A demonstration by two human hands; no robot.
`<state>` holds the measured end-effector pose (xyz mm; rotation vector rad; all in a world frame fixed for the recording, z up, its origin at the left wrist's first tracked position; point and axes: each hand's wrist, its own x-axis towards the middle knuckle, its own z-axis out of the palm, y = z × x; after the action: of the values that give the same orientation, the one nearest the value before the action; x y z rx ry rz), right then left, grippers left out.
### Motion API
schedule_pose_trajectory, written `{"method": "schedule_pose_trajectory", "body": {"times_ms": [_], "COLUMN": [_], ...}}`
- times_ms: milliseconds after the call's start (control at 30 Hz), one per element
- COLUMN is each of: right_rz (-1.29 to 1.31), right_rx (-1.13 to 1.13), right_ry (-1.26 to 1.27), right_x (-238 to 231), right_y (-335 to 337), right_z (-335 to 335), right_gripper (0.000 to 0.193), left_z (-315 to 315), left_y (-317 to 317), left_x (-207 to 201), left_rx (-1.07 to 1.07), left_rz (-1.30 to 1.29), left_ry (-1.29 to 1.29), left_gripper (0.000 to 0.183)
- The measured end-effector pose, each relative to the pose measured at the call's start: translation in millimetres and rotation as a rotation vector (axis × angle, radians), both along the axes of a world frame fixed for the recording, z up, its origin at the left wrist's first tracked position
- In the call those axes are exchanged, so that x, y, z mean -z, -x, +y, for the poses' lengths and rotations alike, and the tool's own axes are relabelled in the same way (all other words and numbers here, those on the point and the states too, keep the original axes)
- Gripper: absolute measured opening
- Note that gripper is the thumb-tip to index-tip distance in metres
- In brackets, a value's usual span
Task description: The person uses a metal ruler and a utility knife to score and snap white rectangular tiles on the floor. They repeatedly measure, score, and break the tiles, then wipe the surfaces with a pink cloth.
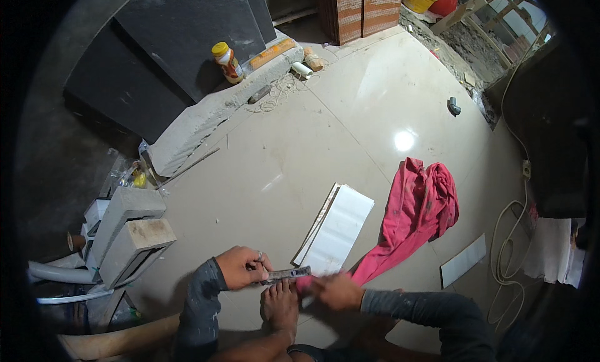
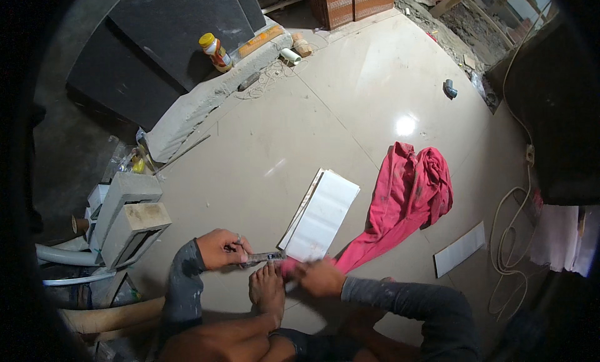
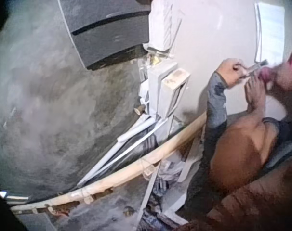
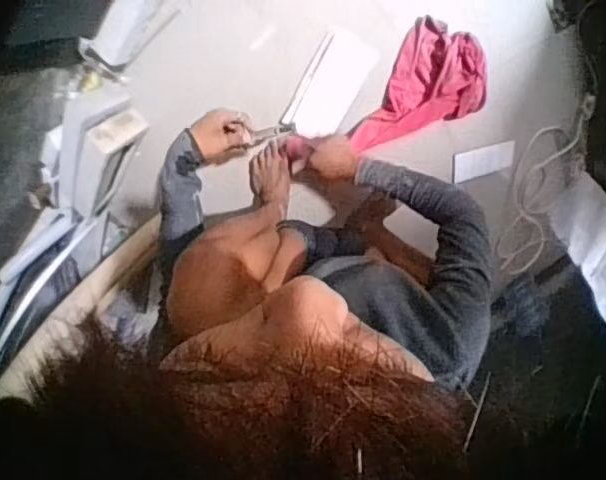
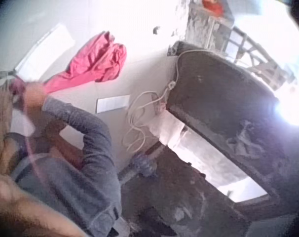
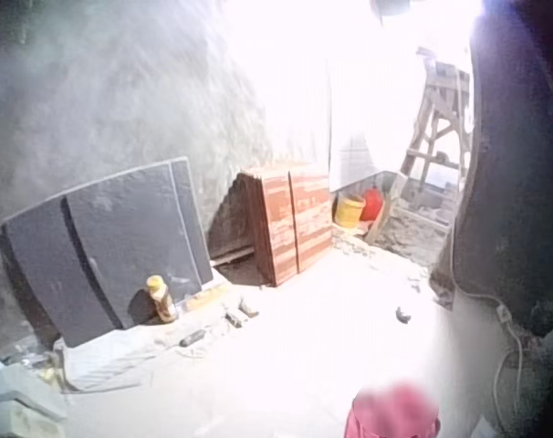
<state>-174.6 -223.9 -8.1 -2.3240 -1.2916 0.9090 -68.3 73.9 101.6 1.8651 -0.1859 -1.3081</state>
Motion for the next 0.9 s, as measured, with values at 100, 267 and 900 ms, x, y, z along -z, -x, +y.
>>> {"method": "schedule_pose_trajectory", "body": {"times_ms": [100, 267, 900], "right_rz": [-0.061, -0.13, -0.207], "right_rx": [0.08, 0.244, 0.255], "right_ry": [-0.213, -0.043, -0.03], "right_x": [-5, 2, 4], "right_y": [18, -1, -19], "right_z": [-2, -46, -43], "right_gripper": [0.06, 0.061, 0.056], "left_z": [8, -18, -201], "left_y": [-14, -32, -97], "left_x": [6, 32, 51], "left_rx": [-0.023, -0.127, 0.945], "left_rz": [-0.022, -0.178, -0.474], "left_ry": [0.025, 0.099, -0.505], "left_gripper": [0.026, 0.057, 0.043]}}
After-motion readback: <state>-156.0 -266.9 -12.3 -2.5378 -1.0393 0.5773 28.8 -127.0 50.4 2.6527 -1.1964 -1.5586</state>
